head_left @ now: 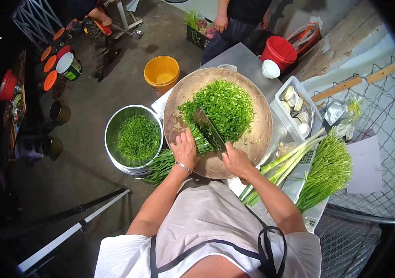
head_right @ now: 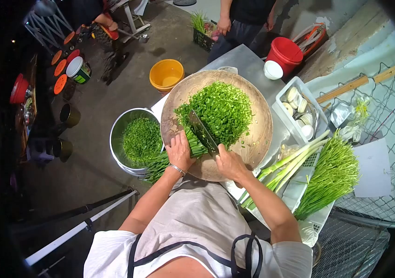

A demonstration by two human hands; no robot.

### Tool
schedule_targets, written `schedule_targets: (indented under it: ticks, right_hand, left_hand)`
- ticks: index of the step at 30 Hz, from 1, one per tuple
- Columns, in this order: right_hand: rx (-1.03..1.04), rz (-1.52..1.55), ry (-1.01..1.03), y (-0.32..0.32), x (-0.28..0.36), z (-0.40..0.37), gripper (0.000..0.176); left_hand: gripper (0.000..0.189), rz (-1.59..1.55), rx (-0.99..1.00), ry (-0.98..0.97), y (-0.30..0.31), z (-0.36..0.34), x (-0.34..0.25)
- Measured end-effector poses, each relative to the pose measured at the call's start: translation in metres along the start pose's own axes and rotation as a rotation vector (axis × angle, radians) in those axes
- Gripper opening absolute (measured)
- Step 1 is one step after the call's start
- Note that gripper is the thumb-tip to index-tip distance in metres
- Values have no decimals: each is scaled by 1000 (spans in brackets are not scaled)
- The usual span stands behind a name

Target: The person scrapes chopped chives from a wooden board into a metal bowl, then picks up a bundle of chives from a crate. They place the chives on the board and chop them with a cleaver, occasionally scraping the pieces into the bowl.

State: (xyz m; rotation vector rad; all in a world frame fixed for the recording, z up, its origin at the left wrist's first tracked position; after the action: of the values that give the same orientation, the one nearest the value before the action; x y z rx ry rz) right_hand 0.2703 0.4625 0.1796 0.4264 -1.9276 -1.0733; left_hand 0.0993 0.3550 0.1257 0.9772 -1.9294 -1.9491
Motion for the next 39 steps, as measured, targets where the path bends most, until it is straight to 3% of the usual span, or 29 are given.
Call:
schedule_targets:
  ticks: [7,15,19,20,24,27,28,32,35,36,39]
  right_hand:
    - [91,-41,14,74,61,-39,26]
    - [265,-169,-12,49,57,-15,26]
    - [154,-128,16,-8,19,27,29]
    - [103,-98,23,-9,15,26,30]
    - [16,-55,63,-13,-8,24,30]
    - [24,-112,82,6,-7,33,27]
    - [22,-120,83,14,-9,38,27]
    - [36,-123,86,31,-7,40,26]
    - [57,-106,62,56,17,26,26]
    - [64,-115,39,66,25,17,27]
    - [116,-157,4,91,46,-8,28]
  left_hand:
    - [111,96,-30,8,-5,3,-5]
    - [95,194,-175,37,-31,11,-6]
    - [88,123,-159,24,-27,6,-3]
    - [95,152,-298,16,-45,8,0]
    - [114,16,-61,-16,-16,4,0]
    - [77,-23,-123,-22,-1,13,-10]
    - [90,11,-166,-19,-10,23,-14]
    - [106,-144,-49,-9,0,31,-19]
    - [111,-67,-213,-9,-26,29,-2]
    - [104,-95,-123,-11,0,22,-5]
    - [110,-30,47,42,-8,30,-11]
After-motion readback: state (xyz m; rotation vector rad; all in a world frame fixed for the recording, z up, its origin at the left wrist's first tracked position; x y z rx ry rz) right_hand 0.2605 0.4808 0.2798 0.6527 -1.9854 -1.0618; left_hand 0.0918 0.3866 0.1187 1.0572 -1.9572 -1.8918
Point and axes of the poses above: each hand's wrist, its own z-axis towards the middle knuckle, its own y-axis out of the back of the hand, x = y × z, the point moved 3 cm from there along z, towards the middle knuckle, and after that the axes turned 2 degrees about y, right-handed, at the moved point
